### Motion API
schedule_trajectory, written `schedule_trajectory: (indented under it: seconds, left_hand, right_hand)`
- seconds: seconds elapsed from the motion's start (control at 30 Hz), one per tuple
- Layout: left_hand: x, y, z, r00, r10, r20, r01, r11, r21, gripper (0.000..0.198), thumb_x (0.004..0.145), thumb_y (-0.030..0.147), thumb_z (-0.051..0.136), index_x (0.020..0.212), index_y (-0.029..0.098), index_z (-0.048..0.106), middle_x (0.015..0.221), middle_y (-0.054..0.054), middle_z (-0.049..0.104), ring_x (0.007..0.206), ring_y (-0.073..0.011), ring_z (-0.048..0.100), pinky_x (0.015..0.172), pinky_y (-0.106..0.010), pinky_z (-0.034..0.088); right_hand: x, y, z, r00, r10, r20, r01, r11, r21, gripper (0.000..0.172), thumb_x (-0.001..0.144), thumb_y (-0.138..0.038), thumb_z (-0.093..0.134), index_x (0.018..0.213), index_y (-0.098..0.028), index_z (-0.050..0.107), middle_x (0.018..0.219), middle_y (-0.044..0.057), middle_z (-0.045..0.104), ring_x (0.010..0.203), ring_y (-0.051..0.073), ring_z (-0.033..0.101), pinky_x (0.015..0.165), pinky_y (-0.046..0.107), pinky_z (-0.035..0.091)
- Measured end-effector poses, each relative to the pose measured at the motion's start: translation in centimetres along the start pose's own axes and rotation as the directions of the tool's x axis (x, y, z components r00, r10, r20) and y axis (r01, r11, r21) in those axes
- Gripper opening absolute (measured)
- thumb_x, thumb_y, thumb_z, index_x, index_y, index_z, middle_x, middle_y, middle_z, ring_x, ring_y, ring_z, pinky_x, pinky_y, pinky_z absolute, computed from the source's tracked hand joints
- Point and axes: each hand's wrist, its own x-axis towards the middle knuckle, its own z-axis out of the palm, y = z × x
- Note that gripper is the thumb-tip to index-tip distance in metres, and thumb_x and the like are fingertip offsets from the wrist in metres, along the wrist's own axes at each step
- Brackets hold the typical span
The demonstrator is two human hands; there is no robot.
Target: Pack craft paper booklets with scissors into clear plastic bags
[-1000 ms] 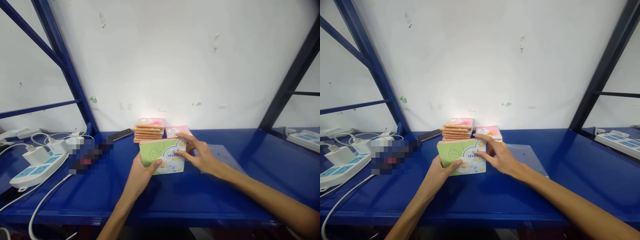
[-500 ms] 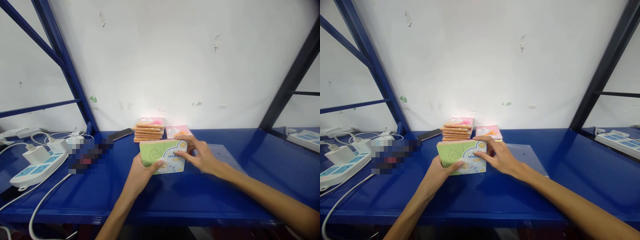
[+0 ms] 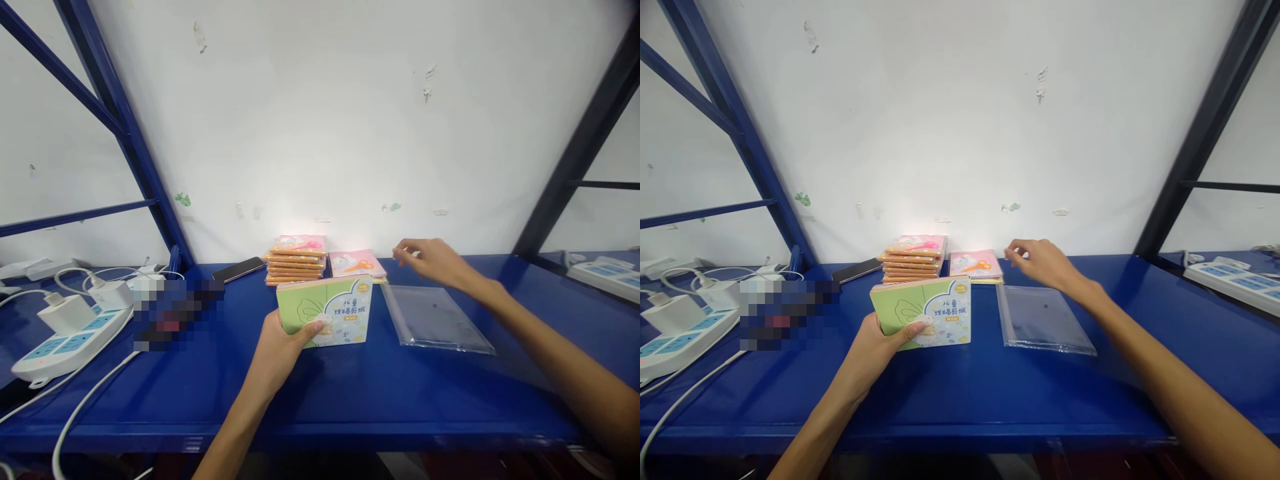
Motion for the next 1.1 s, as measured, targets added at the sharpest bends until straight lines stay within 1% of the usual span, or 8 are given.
schedule_trajectory:
  seconds: [0.07, 0.13, 0.27, 0.4, 0.57, 0.73, 0.93, 1.1]
  left_hand:
    - [0.0, 0.1, 0.0, 1.000, 0.001, -0.002, -0.001, 1.000, 0.012, 0.044, 0.075, 0.033, 0.085, 0.113, 0.014, 0.074, 0.121, -0.009, 0.077, 0.109, -0.0310, 0.074, 0.098, -0.044, 0.059]
    - [-0.1, 0.2, 0.0, 1.000, -0.008, -0.006, 0.008, 1.000, 0.020, 0.045, 0.074, 0.033, 0.085, 0.113, 0.014, 0.074, 0.119, -0.009, 0.078, 0.108, -0.0312, 0.074, 0.098, -0.044, 0.059]
    - [-0.2, 0.5, 0.3, 1.000, -0.019, -0.015, 0.019, 1.000, 0.012, 0.044, 0.074, 0.033, 0.086, 0.112, 0.014, 0.075, 0.113, -0.009, 0.080, 0.107, -0.0308, 0.075, 0.096, -0.042, 0.059]
    - [-0.3, 0.4, 0.6, 0.998, 0.006, -0.057, -0.006, 1.000, 0.004, 0.047, 0.073, 0.033, 0.086, 0.114, 0.014, 0.074, 0.113, -0.010, 0.080, 0.105, -0.0310, 0.075, 0.094, -0.041, 0.060]
    - [-0.9, 1.4, 0.4, 0.989, -0.013, -0.149, -0.001, 0.996, -0.089, 0.059, 0.070, 0.034, 0.088, 0.121, 0.011, 0.070, 0.116, -0.014, 0.078, 0.102, -0.0332, 0.076, 0.087, -0.042, 0.063]
    - [-3.0, 3.9, 1.3, 0.995, -0.095, -0.042, 0.084, 0.974, -0.212, 0.059, 0.071, 0.035, 0.088, 0.121, 0.012, 0.069, 0.114, -0.017, 0.078, 0.098, -0.0340, 0.077, 0.083, -0.041, 0.065]
    - [-4.5, 4.4, 3.3, 0.989, -0.140, 0.051, 0.143, 0.987, -0.071, 0.044, 0.070, 0.031, 0.087, 0.108, 0.013, 0.073, 0.105, -0.015, 0.081, 0.088, -0.0339, 0.079, 0.073, -0.041, 0.066]
    - [-3.3, 3.9, 1.5, 0.990, -0.138, -0.031, 0.138, 0.990, 0.021, 0.047, 0.071, 0.033, 0.086, 0.113, 0.015, 0.072, 0.110, -0.015, 0.080, 0.090, -0.0324, 0.079, 0.078, -0.042, 0.065]
  right_hand:
    - [0.7, 3.3, -0.4, 0.970, 0.089, 0.227, -0.068, 0.993, -0.100, 0.047, 0.092, -0.061, 0.052, 0.104, -0.020, 0.071, 0.092, 0.009, 0.077, 0.062, 0.021, 0.066, 0.064, 0.037, 0.047]
    - [1.0, 6.0, -0.1, 0.885, 0.128, 0.448, -0.097, 0.991, -0.091, 0.054, 0.082, -0.069, 0.063, 0.106, -0.021, 0.071, 0.101, 0.010, 0.076, 0.076, 0.025, 0.070, 0.069, 0.037, 0.049]
    - [1.0, 8.1, 1.2, 0.772, 0.148, 0.618, -0.104, 0.989, -0.107, 0.056, 0.067, -0.071, 0.075, 0.093, -0.021, 0.071, 0.099, 0.010, 0.074, 0.087, 0.029, 0.067, 0.070, 0.036, 0.046]
    - [0.8, 6.5, 0.9, 0.755, 0.020, 0.655, -0.049, 0.998, 0.026, 0.048, 0.073, -0.066, 0.073, 0.077, -0.020, 0.062, 0.078, 0.005, 0.067, 0.071, 0.021, 0.059, 0.062, 0.031, 0.037]
    - [0.1, 3.0, -0.5, 0.748, -0.147, 0.648, -0.070, 0.952, 0.297, 0.043, 0.083, -0.060, 0.071, 0.076, -0.020, 0.056, 0.067, 0.000, 0.061, 0.060, 0.014, 0.049, 0.057, 0.027, 0.030]
    - [-0.9, -1.0, 0.5, 0.743, -0.280, 0.609, -0.081, 0.865, 0.496, 0.037, 0.086, -0.053, 0.071, 0.079, -0.020, 0.055, 0.059, -0.004, 0.054, 0.055, 0.011, 0.047, 0.053, 0.025, 0.032]
    - [-1.8, -3.8, 1.5, 0.637, -0.488, 0.596, -0.057, 0.742, 0.668, 0.023, 0.087, -0.037, 0.070, 0.097, -0.017, 0.065, 0.077, 0.001, 0.063, 0.054, 0.009, 0.048, 0.047, 0.024, 0.036]
    - [-1.8, -3.1, 0.7, 0.606, -0.446, 0.659, -0.121, 0.767, 0.630, 0.030, 0.088, -0.042, 0.074, 0.086, -0.020, 0.055, 0.050, -0.009, 0.048, 0.044, 0.007, 0.038, 0.046, 0.021, 0.027]
